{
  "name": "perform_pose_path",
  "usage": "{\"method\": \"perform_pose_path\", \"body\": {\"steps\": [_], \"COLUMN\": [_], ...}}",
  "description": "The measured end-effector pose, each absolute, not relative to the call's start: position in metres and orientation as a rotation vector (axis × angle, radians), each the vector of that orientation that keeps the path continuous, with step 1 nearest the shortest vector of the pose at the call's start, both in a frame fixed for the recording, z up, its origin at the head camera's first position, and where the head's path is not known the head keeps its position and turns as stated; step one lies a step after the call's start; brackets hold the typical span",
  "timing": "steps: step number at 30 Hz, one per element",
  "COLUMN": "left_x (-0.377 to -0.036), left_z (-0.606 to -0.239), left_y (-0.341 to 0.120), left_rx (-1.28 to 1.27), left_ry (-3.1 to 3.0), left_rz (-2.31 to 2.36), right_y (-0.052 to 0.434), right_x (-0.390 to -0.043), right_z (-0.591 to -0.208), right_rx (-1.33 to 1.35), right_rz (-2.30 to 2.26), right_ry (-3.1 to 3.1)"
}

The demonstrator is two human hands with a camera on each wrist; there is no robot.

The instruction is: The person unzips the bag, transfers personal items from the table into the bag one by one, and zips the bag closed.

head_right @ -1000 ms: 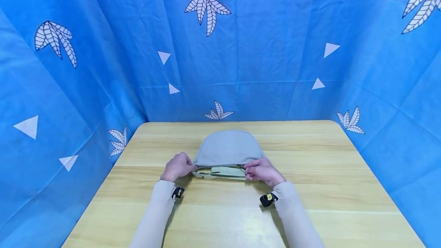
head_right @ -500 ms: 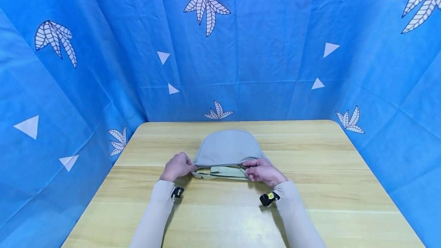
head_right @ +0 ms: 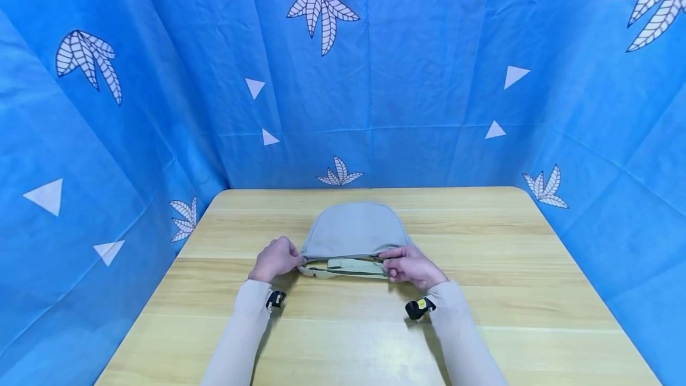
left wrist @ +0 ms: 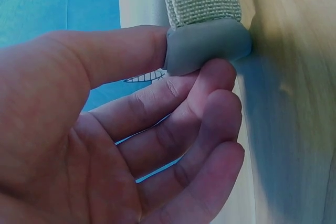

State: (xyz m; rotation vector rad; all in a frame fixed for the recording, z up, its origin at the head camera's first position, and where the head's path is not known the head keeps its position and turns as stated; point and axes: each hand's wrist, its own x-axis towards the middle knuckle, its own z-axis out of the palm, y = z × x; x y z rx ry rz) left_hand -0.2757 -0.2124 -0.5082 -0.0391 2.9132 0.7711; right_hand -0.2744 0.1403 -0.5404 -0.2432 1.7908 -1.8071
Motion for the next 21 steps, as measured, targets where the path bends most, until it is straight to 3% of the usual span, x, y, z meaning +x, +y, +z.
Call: {"method": "perform_pose_path", "body": {"steps": [10, 21], "left_x": [-0.2744, -0.2729], "left_z": [-0.5065, -0.5048], "left_y": [-0.2121, -0.2119], "left_rx": [-0.045, -0.037], "left_ry": [2.920, 2.920], "left_rz": [0.758, 0.759], "right_y": [0.1415, 0.1460], "right_x": [-0.2713, -0.2723], "right_z": [-0.5361, -0.5365], "right_rx": [-0.081, -0.103], "right_rz": [-1.926, -1.889], "right_ry": [1.875, 1.899]}}
